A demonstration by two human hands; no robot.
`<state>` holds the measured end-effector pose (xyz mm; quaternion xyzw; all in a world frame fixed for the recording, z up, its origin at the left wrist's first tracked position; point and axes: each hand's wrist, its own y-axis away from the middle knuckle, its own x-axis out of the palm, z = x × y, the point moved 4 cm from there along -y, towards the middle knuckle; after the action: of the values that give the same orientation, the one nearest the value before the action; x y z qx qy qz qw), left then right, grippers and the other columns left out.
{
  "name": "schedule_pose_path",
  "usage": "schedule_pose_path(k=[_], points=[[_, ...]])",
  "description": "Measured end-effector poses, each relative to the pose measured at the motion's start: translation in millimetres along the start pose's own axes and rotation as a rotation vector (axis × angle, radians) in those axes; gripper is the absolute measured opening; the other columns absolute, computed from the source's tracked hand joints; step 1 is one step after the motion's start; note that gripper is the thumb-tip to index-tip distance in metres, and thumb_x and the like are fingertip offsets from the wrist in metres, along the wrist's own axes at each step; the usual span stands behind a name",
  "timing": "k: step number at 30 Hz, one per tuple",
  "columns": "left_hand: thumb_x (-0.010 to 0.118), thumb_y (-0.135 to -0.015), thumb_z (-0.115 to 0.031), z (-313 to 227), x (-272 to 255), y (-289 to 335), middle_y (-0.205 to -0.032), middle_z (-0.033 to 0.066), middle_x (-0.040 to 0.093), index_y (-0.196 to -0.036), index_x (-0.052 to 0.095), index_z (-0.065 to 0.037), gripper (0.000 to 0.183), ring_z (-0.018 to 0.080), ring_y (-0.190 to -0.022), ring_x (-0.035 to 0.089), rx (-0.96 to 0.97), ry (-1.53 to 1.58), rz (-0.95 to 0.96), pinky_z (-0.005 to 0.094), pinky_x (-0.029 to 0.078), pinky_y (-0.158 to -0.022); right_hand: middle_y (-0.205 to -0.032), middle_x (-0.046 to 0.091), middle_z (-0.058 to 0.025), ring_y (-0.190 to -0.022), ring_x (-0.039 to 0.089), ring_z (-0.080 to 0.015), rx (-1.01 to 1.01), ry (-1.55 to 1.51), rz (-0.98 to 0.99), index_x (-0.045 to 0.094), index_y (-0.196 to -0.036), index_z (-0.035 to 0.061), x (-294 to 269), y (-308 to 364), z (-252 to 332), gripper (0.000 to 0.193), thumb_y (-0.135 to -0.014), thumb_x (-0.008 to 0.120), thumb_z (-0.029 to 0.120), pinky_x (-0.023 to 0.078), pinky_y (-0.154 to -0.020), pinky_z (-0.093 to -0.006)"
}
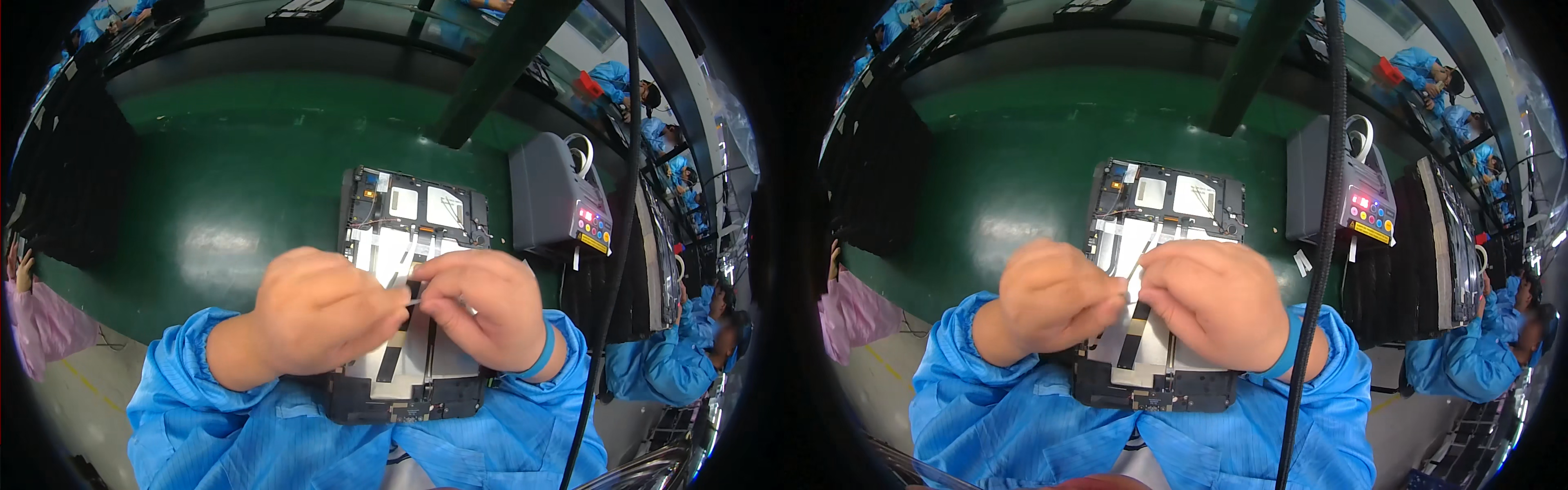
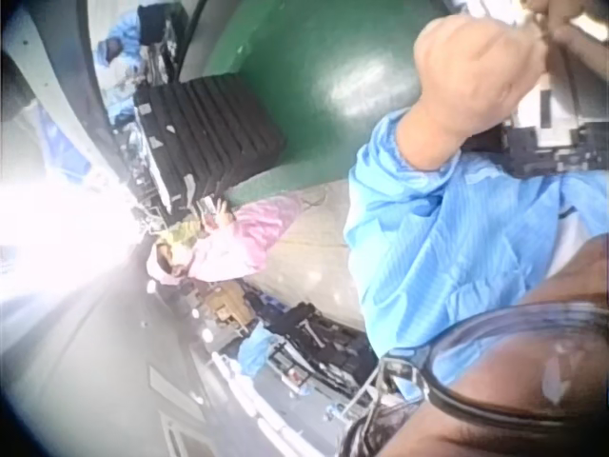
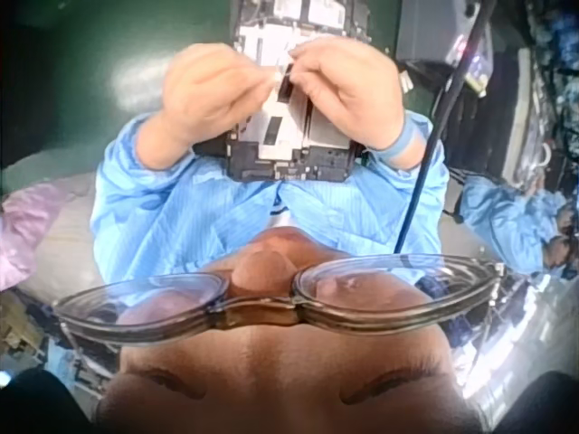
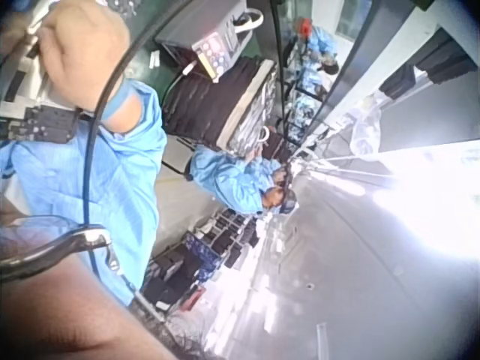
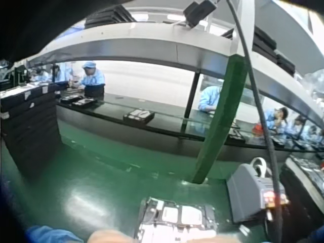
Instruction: The person applies white adhesive tape to the internal components of a black electronic device chassis. They then load a roll of tape into a dispensing machine and pull the tape through the mechanism.
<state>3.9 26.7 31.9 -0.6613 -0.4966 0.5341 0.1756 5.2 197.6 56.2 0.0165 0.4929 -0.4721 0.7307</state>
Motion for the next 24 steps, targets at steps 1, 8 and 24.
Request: schedule_pose_path(k=[1,8,24], points=[[0.071,-0.066,-0.005,4.5,-0.1,0.8,-0.065,0.0063,0.061,-0.078,0.066,-0.004,0.014,0.0204,-0.051,0.055,-0.011,-0.027,0.007,0.0299,0.041,-0.048,-0.086,0.066,-0.0084,-0.077,0.063,-0.0272,0.005,0.05,-0.021,0.062,-0.081,0.005,-2.1,-3.4,-3.2,0.012,-0.073,0.069,0.01,0.051,-0.066,-0.0341],[0.072,-0.061,-0.003,55.5,-8.1,5.3,-0.076,0.0073,0.062,-0.079,0.067,-0.004,0.019,0.0244,-0.068,0.058,-0.14,-0.18,-0.057,0.0341,0.045,-0.06,-0.082,0.06,-0.0127,-0.073,0.062,-0.0302,0.273,-0.082,0.064,0.052,-0.102,0.0047,10.2,-45.2,-29.0,0.03,-0.076,0.065,0.006,0.049,-0.066,-0.0352],[0.068,-0.067,-0.007,68.9,3.6,13.6,-0.095,0.0114,0.055,-0.084,0.064,-0.005,0.017,0.0301,-0.089,0.052,-0.211,-0.064,0.119,0.0398,0.042,-0.079,-0.074,0.061,-0.0109,-0.074,0.06,-0.0321,0.007,0.115,0.33,0.048,-0.1,0.0065,30.1,-78.6,-47.8,0.031,-0.075,0.065,0.005,0.045,-0.063,-0.0417]])
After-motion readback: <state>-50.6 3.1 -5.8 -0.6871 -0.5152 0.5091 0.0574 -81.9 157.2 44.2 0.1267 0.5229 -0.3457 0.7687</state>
